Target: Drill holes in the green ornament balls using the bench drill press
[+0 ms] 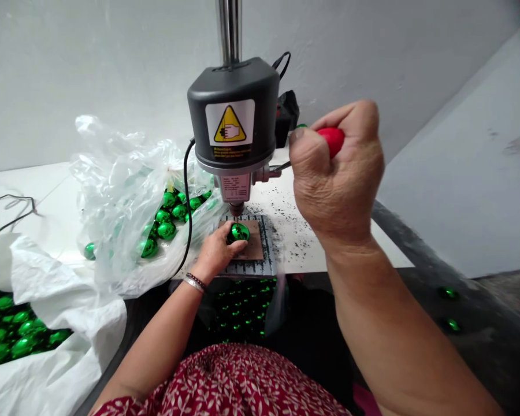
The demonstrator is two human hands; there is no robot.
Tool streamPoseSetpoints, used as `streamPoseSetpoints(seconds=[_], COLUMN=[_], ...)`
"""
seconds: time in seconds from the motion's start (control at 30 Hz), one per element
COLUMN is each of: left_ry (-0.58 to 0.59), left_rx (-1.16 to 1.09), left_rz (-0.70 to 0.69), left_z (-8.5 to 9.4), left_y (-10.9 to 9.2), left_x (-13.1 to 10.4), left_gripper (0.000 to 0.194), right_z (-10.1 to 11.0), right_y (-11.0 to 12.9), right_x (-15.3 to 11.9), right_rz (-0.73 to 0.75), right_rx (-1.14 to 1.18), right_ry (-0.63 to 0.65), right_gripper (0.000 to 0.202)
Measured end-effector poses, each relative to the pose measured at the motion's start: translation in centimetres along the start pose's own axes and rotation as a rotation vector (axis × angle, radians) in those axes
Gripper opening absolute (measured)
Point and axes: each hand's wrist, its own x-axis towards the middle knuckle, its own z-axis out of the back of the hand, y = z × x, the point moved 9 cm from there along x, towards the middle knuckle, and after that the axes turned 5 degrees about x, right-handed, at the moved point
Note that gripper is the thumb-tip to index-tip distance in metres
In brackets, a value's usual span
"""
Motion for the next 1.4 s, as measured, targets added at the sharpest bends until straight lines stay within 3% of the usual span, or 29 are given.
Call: streamPoseSetpoints(seconds=[0.17,0.57,0.7,1.03,1.4], left_ry=[-0.001,-0.037,0.002,0.003,-0.02], left_rx=[-0.004,0.011,0.026,0.005,-0.053], left_rz=[-0.017,-0.019,-0.011,-0.006,-0.033], left_z=[-0.3,-0.5,-0.6,-0.8,-0.6], left_y=[0.2,0.6,0.4,0.8,0.6], left_x=[0.2,0.1,0.0,0.0,-0.1], left_gripper=[0.048,0.05,0.049,0.049,0.044], right_z=[0.7,1.3,1.3,1.6,1.6], right_y=[0.5,1.1,1.1,1.6,-0.1], right_x=[-1.4,-3.3,-3.9,-6.4,-8.1], right_rz=[0.028,0.114,0.15,0.346,0.28], right_rx=[-0.008,-0.056,-0.068,-0.18,-0.122], right_ry=[-0.031,0.032,0.037,-0.102,-0.155], right_gripper=[0.024,0.017,0.016,0.01,0.013])
